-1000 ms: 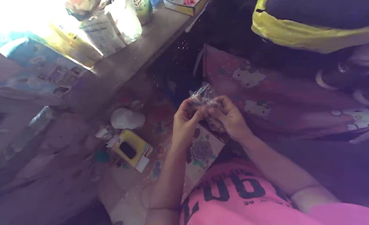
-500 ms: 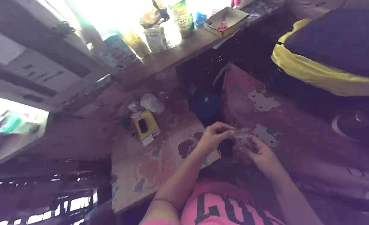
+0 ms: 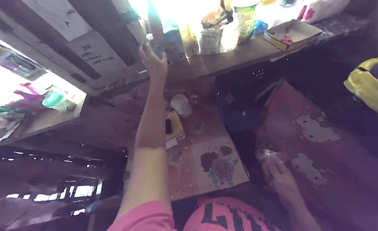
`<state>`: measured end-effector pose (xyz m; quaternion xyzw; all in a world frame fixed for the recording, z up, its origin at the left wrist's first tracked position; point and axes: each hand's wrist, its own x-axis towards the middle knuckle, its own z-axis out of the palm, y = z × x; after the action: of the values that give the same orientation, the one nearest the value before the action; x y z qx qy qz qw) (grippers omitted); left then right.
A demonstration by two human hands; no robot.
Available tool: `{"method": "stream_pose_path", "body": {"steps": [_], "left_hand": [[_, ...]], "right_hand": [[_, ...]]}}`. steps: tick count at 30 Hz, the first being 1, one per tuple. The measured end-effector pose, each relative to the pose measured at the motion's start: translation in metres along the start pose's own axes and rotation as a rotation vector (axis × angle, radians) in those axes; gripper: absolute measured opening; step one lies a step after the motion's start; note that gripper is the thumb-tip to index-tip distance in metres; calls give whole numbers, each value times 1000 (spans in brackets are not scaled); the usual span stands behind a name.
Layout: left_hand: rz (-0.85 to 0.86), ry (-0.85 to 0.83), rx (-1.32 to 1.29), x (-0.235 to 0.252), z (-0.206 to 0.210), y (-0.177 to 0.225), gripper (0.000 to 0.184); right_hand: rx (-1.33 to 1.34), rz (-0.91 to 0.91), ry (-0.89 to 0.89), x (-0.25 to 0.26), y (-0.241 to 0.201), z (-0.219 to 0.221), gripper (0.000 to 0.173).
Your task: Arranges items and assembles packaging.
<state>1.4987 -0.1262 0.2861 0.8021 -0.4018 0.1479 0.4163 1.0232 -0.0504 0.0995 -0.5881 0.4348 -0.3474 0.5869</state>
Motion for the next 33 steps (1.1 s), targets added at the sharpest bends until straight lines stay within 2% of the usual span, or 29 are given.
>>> {"method": "stream_pose_path", "body": {"steps": [2,4,6,10,13,16,19,24,28,30,32,33], "left_hand": [[-60,-43,83,35,-4,-15,67],[4,-14,43,49,0,-28,60],[103,40,-31,44,4,-36,58],[287,114,-138,19,11,-44,53],[352,61,-95,8,7,-48,46],[404,34,-10,3,-3,-44,57],[550,61,40,6,-8,-42,62],[673,-66,171,1,-17,-36,58],[760,-93,155,-1,-14,-37,30],[800,-97,139,1,-11,-37,25],[790,-118,109,1,-12,-36,24],[767,-133,87,0,-14,-35,27]], "right_hand": [[9,25,56,0,7,14,24],[4,37,101,0,13,23,23],[-21,52,106,0,14,23,29],[-123,-40,144,13,12,12,23],[-184,-104,120,34,9,2,19],[-209,-218,31,67,-5,0,20],[-140,-369,-113,100,-32,14,22],[-64,-635,-435,141,-110,68,16],[-280,-805,-600,168,-174,148,16],[-370,-822,-680,190,-196,189,17],[-366,-824,-664,213,-207,218,20],[-352,-836,-599,222,-208,225,22]]}}
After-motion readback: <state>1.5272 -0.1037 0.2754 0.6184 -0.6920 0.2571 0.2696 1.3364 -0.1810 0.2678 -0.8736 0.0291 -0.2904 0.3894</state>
